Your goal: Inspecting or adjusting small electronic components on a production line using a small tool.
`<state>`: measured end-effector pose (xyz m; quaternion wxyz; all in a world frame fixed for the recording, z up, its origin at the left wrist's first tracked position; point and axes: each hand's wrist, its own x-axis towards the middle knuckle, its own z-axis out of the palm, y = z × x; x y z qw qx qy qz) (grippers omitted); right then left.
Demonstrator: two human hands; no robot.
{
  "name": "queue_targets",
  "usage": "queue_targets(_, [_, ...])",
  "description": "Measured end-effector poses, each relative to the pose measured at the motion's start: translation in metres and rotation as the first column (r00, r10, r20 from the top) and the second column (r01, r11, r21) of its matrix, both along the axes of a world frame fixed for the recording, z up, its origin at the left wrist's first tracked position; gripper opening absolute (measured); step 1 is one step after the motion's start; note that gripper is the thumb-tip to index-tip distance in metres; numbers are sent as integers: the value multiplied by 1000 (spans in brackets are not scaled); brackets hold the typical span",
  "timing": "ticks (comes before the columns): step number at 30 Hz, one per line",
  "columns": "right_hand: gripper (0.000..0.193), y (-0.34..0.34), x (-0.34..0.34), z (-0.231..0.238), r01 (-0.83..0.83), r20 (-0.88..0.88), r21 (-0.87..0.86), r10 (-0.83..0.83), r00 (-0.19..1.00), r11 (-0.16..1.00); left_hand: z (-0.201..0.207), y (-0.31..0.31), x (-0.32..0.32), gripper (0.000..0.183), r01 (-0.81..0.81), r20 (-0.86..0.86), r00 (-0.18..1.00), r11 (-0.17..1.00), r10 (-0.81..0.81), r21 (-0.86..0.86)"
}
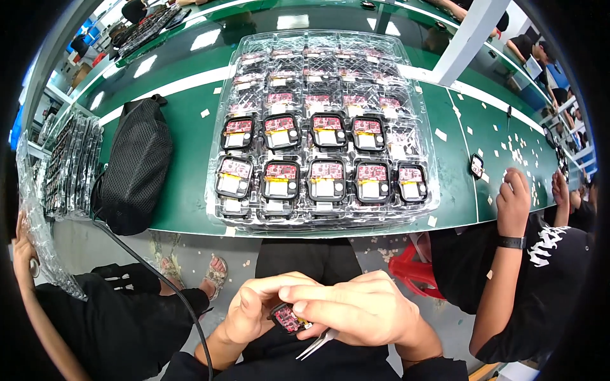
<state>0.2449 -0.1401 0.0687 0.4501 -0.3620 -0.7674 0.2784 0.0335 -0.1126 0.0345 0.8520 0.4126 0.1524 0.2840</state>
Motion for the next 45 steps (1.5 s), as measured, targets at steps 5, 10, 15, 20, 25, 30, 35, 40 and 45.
queue_targets(5, [48, -1, 1, 3, -52, 83, -37, 55, 995, 998, -15, 3, -8, 74, 132, 35, 991, 991, -131, -25])
queue_targets(10, [55, -7, 4, -2, 237, 88, 18, -238, 967, 971, -15, -4, -3, 56, -74, 254, 962, 993, 96, -95])
queue_targets(15, [52, -20, 0, -4, 358, 126, -134, -343, 931, 924, -14, -14, 7, 52, -328, 253, 907, 942, 335, -73])
queue_targets(20, [40, -10, -7, -15, 266, 200, 234, -314, 928, 935, -10, -17, 10, 63, -517, 196, 834, 855, 516, -51])
queue_targets(25, [35, -12, -8, -23, 264, 233, 264, -327, 916, 928, -19, -23, 7, 63, -502, 148, 858, 864, 492, 35])
queue_targets(30, [28, -15, -11, -30, 238, 329, 315, -341, 881, 919, -23, -27, 3, 62, -549, 69, 834, 836, 548, -12])
queue_targets(35, [27, -12, -12, -29, 246, 372, 390, -396, 839, 887, -28, -25, 5, 58, -526, 177, 831, 849, 527, -59])
queue_targets(40, [26, -9, -14, -33, 249, 380, 427, -422, 823, 869, -28, -24, 5, 58, -521, 174, 836, 852, 521, -48])
queue_targets(45, [24, -11, -15, -39, 283, 372, 435, -457, 808, 855, -29, -25, 6, 57, -500, 176, 847, 864, 502, -59])
